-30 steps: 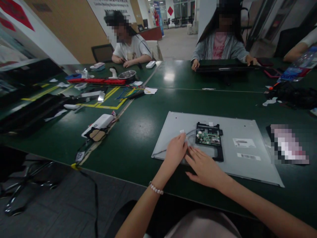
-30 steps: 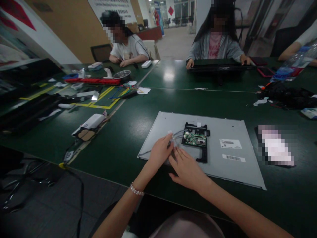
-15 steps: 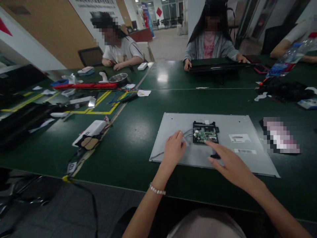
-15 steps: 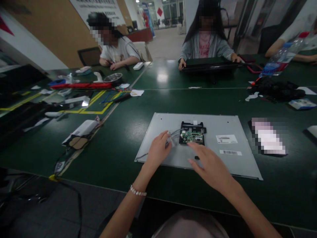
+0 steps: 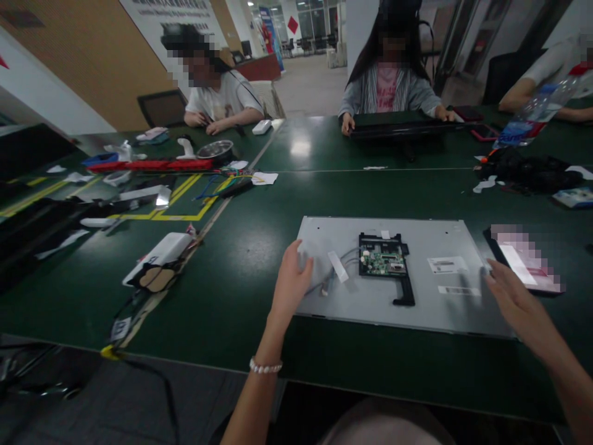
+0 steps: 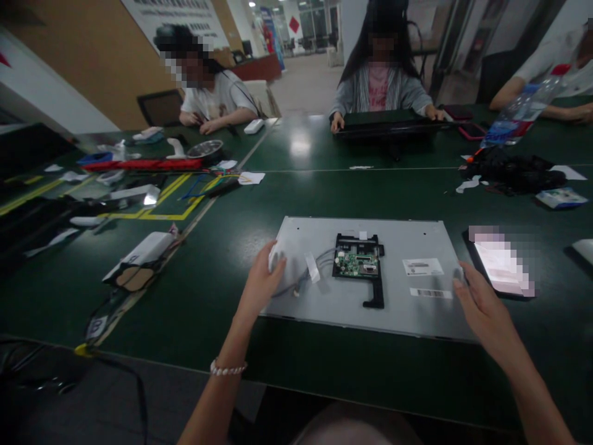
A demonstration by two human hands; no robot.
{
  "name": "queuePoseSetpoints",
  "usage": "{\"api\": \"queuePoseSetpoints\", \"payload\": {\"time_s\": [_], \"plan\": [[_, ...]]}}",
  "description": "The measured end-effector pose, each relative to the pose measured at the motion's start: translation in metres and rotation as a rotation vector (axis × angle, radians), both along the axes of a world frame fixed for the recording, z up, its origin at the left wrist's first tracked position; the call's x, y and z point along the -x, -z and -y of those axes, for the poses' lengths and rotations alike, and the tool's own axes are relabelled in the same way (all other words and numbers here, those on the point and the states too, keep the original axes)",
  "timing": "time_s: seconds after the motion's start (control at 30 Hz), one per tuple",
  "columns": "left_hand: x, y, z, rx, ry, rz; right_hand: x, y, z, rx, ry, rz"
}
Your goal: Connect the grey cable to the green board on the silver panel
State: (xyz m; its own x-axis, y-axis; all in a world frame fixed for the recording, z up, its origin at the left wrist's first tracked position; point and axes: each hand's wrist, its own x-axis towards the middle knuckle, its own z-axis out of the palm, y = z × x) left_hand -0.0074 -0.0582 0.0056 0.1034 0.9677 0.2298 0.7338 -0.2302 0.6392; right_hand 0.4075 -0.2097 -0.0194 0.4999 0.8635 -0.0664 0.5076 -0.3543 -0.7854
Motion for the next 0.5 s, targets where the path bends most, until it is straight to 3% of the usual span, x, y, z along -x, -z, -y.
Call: {"api": "queuePoseSetpoints", "payload": {"time_s": [0.13,0.27,0.5], "plan": [[0.026,0.012,-0.014,0.156,-0.051,0.103,0.0,0.0,0.001,-0.012,0.04,-0.06],[0.032,0.012,-0.017,0.271,-0.069,0.296,-0.002,-0.001,0.0,-0.028,0.088,-0.104],[0.038,0.023,-0.025,0.18,-0.119,0.337,0.005,0.008,-0.001,-0.068,0.013,-0.079]]}}
